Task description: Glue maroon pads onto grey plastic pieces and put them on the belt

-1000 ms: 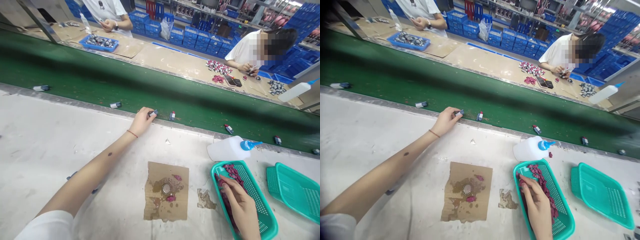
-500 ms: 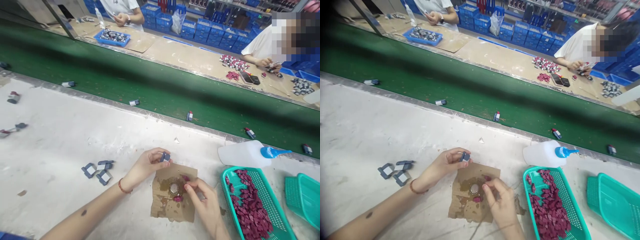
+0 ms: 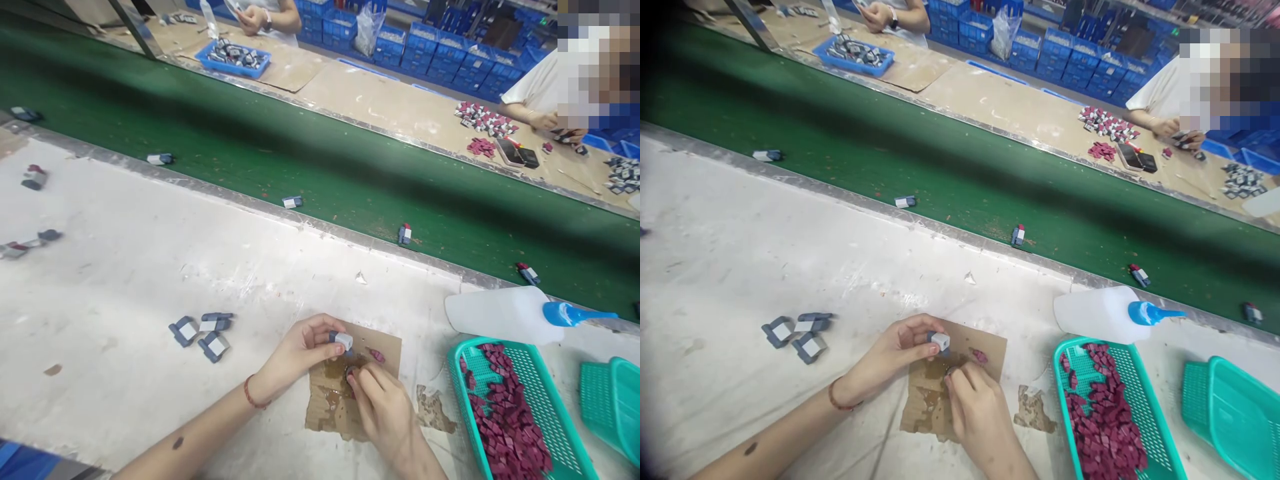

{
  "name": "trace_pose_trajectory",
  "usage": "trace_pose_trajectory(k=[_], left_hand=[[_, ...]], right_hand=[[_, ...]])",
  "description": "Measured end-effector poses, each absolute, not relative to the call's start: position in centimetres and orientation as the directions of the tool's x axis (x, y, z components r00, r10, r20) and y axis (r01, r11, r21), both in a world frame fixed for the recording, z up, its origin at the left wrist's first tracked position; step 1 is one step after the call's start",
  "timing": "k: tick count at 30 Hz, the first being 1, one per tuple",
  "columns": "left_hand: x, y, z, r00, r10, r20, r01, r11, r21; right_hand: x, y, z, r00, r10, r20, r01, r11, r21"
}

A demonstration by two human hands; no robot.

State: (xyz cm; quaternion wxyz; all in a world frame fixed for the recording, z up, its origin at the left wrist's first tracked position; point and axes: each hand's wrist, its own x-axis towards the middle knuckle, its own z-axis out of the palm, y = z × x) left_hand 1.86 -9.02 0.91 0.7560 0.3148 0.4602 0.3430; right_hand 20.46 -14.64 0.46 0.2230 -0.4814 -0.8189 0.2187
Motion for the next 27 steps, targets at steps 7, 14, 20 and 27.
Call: trace_pose_trajectory(k=[7,14,20,27], left_hand=[[2.0,-9.5,0.1,0.387,0.802,-0.456,-0.286,0.574,0.767],[2.6,-10.6,-0.7,0.310,0.888,-0.340,-0.262,0.423,0.867],[3.3,-11.6,-0.7,0.273,0.937,-0.220,-0.185,0.275,0.943],[3.3,-11.8,-1.1,0.262,0.962,-0.078,-0.115,0.111,0.987]], right_hand=[[20.1,-14.4,1.1,-0.386,0.916,0.109,0.661,0.357,-0.660],[20.9,-14.2,1.7,-0.017,0.979,-0.205,0.224,-0.196,-0.955],[20.6,-13.9,1.7,0.071,0.940,-0.332,-0.194,-0.314,-0.929],[19.9,-14.3,1.0,0.035,0.933,-0.359,-0.208,-0.345,-0.915]])
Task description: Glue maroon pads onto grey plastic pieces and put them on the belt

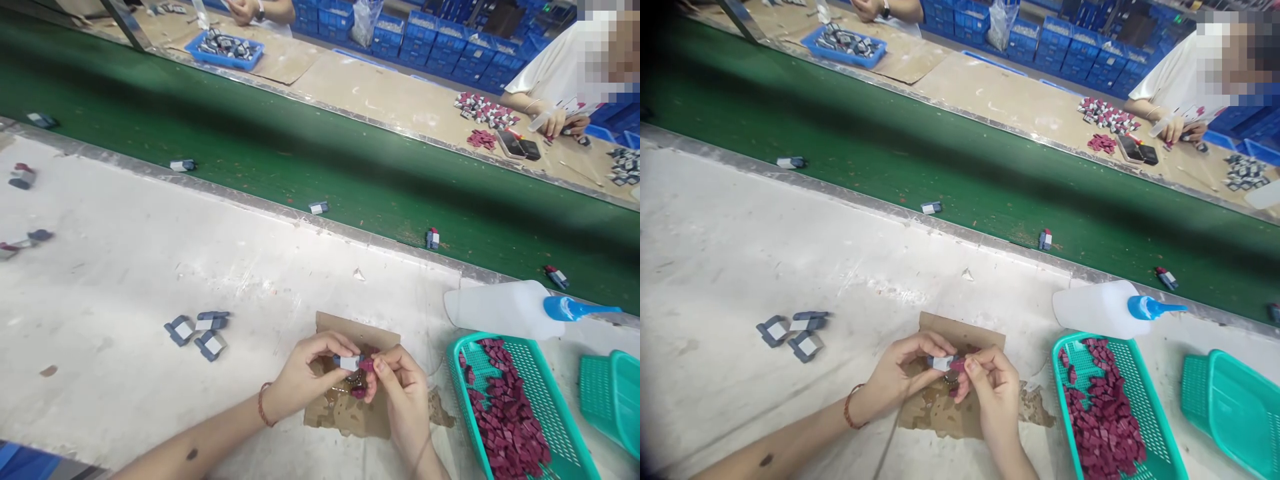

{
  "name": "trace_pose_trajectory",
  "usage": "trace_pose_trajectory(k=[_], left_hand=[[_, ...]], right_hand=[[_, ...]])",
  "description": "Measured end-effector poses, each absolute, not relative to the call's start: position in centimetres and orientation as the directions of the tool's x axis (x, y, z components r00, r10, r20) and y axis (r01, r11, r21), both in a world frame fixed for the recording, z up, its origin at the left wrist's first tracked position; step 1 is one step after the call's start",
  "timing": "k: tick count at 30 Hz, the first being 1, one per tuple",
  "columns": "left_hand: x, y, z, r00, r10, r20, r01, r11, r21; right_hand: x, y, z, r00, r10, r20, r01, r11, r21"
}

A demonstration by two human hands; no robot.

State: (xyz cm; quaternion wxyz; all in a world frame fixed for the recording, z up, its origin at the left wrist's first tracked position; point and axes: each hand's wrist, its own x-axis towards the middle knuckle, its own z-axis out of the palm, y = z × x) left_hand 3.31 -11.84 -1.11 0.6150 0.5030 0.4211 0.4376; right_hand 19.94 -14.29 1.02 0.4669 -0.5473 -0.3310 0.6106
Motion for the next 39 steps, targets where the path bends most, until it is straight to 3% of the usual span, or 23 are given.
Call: trace_pose_trajectory(k=[10,16,20,23,27,30,33,36,39], left_hand=[[3.1,-12.4,-1.5,0.230,0.967,0.110,0.035,-0.121,0.992],[3.0,-12.7,-1.4,0.251,0.959,0.132,0.069,-0.153,0.986],[3.0,-12.1,-0.4,0.235,0.961,0.146,0.073,-0.167,0.983],[2.4,-10.7,0.5,0.188,0.976,0.106,0.116,-0.130,0.985],[0.6,-6.5,1.0,0.076,0.997,-0.008,0.249,-0.011,0.969],[-0.8,-1.6,0.7,0.019,1.000,-0.008,0.294,0.002,0.956],[-1.4,3.5,0.0,-0.005,0.998,0.059,0.414,-0.052,0.909],[-1.1,7.4,-0.6,0.002,0.988,0.152,0.617,-0.121,0.777],[0.4,9.1,-1.0,0.028,0.972,0.231,0.688,-0.187,0.702]], right_hand=[[19.1,-14.4,1.3,0.100,0.942,-0.319,-0.108,-0.308,-0.945],[19.0,-15.0,1.0,0.082,0.959,-0.272,-0.010,-0.272,-0.962],[21.1,-14.9,2.6,0.070,0.978,-0.195,0.209,-0.206,-0.956],[25.1,-14.9,4.5,0.225,0.974,-0.037,0.531,-0.154,-0.833],[30.9,-15.4,4.9,0.414,0.906,0.084,0.814,-0.328,-0.481],[33.1,-15.9,3.7,0.417,0.909,0.012,0.851,-0.385,-0.358],[33.3,-15.9,2.9,0.418,0.908,-0.033,0.843,-0.401,-0.358],[32.8,-15.6,3.0,0.467,0.883,-0.051,0.790,-0.443,-0.424],[32.3,-15.3,3.7,0.523,0.843,-0.129,0.648,-0.491,-0.582]])
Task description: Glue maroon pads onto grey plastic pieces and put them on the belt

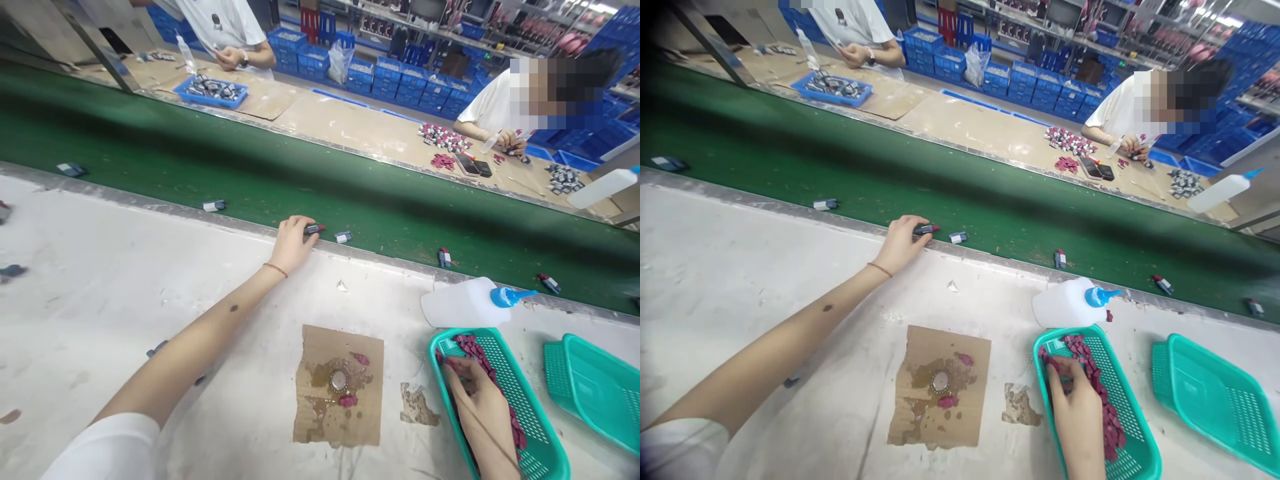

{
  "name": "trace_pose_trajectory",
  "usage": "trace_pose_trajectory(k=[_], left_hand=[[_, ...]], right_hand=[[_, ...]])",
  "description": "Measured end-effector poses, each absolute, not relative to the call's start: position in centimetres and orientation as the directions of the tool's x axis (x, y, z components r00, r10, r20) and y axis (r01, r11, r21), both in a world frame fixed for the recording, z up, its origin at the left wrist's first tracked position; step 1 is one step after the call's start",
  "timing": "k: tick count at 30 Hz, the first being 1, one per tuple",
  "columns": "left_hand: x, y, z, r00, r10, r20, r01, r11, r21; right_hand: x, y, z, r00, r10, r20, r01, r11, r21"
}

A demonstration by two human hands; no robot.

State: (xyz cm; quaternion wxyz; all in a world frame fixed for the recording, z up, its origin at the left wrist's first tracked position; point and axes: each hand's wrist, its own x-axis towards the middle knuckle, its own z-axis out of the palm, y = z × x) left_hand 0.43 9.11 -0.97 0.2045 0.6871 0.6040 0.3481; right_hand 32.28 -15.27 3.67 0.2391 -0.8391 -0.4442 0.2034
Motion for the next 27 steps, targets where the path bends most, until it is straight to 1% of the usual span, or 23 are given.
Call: trace_pose_trajectory(k=[1,3,5,6,8,12,14,16,19,21,22,24,25,27], left_hand=[[1.1,9.2,-1.0,0.062,0.965,0.256,0.695,-0.225,0.683],[2.7,9.2,-0.9,0.181,0.943,0.279,0.702,-0.323,0.635],[4.3,9.1,-0.8,0.301,0.917,0.262,0.686,-0.399,0.609],[5.0,9.1,-0.8,0.337,0.909,0.245,0.672,-0.414,0.614],[6.2,9.3,-0.7,0.355,0.910,0.215,0.640,-0.404,0.653],[7.2,9.4,-0.8,0.325,0.928,0.180,0.555,-0.341,0.758],[7.1,8.8,-0.8,0.308,0.941,0.139,0.486,-0.281,0.828],[6.7,7.2,-0.5,0.310,0.948,0.071,0.401,-0.198,0.894],[5.3,3.7,0.4,0.341,0.939,-0.033,0.286,-0.071,0.956],[4.1,0.9,1.3,0.378,0.918,-0.118,0.185,0.050,0.981],[3.6,-0.4,1.7,0.412,0.890,-0.195,0.089,0.174,0.981],[2.6,-2.7,2.1,0.481,0.816,-0.320,-0.028,0.379,0.925],[2.2,-3.7,2.2,0.508,0.781,-0.364,-0.061,0.454,0.889],[1.7,-5.4,2.0,0.528,0.743,-0.410,-0.087,0.528,0.845]], right_hand=[[32.1,-15.2,4.0,0.528,0.836,-0.148,0.591,-0.487,-0.643],[31.4,-15.1,4.5,0.532,0.834,-0.145,0.485,-0.440,-0.756],[30.5,-15.0,4.9,0.538,0.834,-0.119,0.397,-0.375,-0.838],[30.0,-15.0,5.0,0.536,0.837,-0.108,0.360,-0.342,-0.868],[28.7,-14.9,5.0,0.500,0.859,-0.109,0.303,-0.291,-0.908],[26.2,-14.3,4.1,0.350,0.915,-0.201,0.194,-0.281,-0.940],[25.1,-13.9,3.4,0.284,0.928,-0.240,0.161,-0.293,-0.942],[24.0,-13.6,2.8,0.208,0.944,-0.258,0.175,-0.295,-0.939],[22.7,-13.5,1.9,0.072,0.959,-0.274,0.249,-0.283,-0.926],[22.0,-13.8,1.2,0.012,0.962,-0.273,0.325,-0.262,-0.909],[21.7,-13.9,0.9,-0.020,0.964,-0.264,0.369,-0.238,-0.898],[21.2,-14.2,0.3,-0.113,0.970,-0.216,0.459,-0.142,-0.877],[21.0,-14.3,0.2,-0.171,0.970,-0.175,0.501,-0.067,-0.863],[20.7,-14.3,0.1,-0.271,0.960,-0.067,0.577,0.106,-0.810]])
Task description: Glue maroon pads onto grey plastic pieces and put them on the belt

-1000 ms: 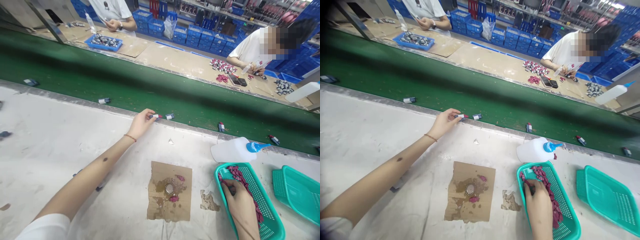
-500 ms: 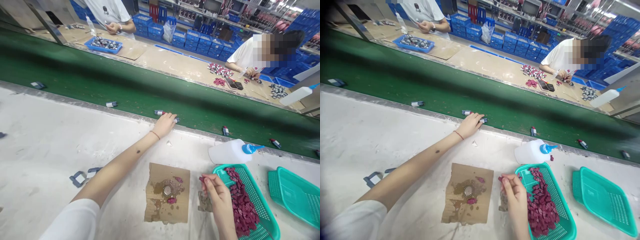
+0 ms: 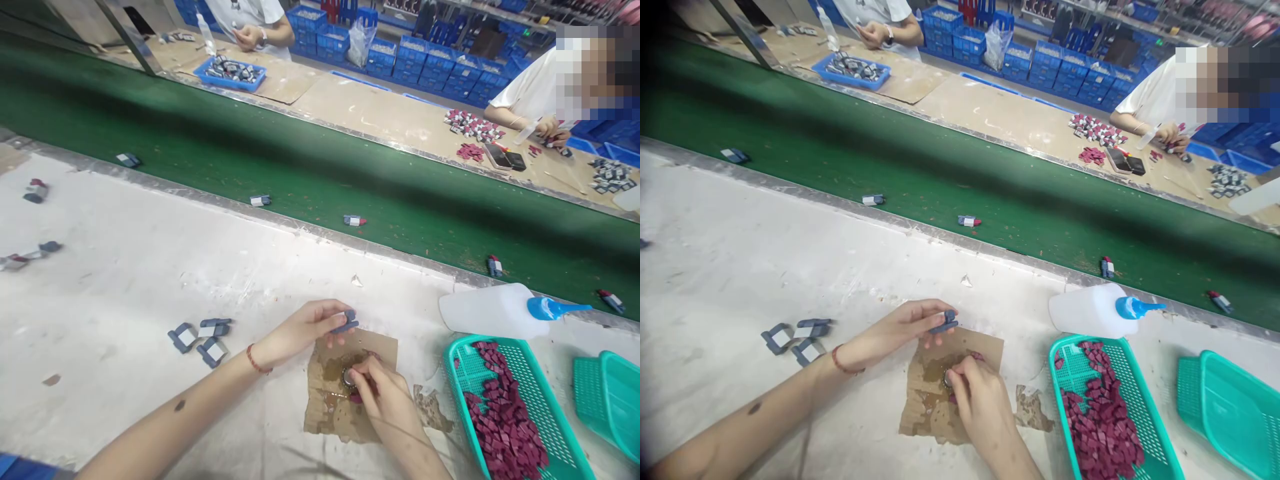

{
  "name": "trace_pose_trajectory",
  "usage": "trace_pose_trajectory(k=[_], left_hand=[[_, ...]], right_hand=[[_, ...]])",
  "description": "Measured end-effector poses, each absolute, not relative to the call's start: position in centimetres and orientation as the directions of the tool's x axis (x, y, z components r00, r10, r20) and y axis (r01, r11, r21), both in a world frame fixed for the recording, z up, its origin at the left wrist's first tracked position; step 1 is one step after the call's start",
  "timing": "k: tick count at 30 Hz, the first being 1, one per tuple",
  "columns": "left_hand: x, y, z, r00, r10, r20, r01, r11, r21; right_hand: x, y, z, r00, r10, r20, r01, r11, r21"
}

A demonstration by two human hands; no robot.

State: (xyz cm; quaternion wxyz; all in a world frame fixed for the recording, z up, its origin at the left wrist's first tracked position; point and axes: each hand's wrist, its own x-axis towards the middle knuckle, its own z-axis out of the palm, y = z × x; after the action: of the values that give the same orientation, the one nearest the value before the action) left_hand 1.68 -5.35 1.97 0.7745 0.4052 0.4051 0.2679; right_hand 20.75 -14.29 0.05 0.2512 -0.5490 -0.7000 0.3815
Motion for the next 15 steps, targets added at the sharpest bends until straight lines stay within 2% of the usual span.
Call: trace_pose_trajectory(k=[4,9,12,15], left_hand=[[1.2,-7.5,1.2,0.437,0.769,-0.466,-0.148,0.573,0.806],[1.1,-8.4,1.4,0.339,0.823,-0.456,-0.207,0.538,0.817],[1.3,-8.6,1.6,0.329,0.845,-0.422,-0.271,0.512,0.815],[1.6,-9.1,1.3,0.323,0.848,-0.420,-0.319,0.515,0.795]], right_hand=[[20.3,-14.1,0.4,-0.355,0.929,0.108,0.691,0.338,-0.638],[19.8,-14.0,0.5,-0.406,0.884,0.231,0.715,0.465,-0.522],[19.8,-14.0,0.3,-0.407,0.886,0.223,0.726,0.462,-0.510],[20.0,-14.2,0.2,-0.384,0.905,0.182,0.705,0.415,-0.575]])
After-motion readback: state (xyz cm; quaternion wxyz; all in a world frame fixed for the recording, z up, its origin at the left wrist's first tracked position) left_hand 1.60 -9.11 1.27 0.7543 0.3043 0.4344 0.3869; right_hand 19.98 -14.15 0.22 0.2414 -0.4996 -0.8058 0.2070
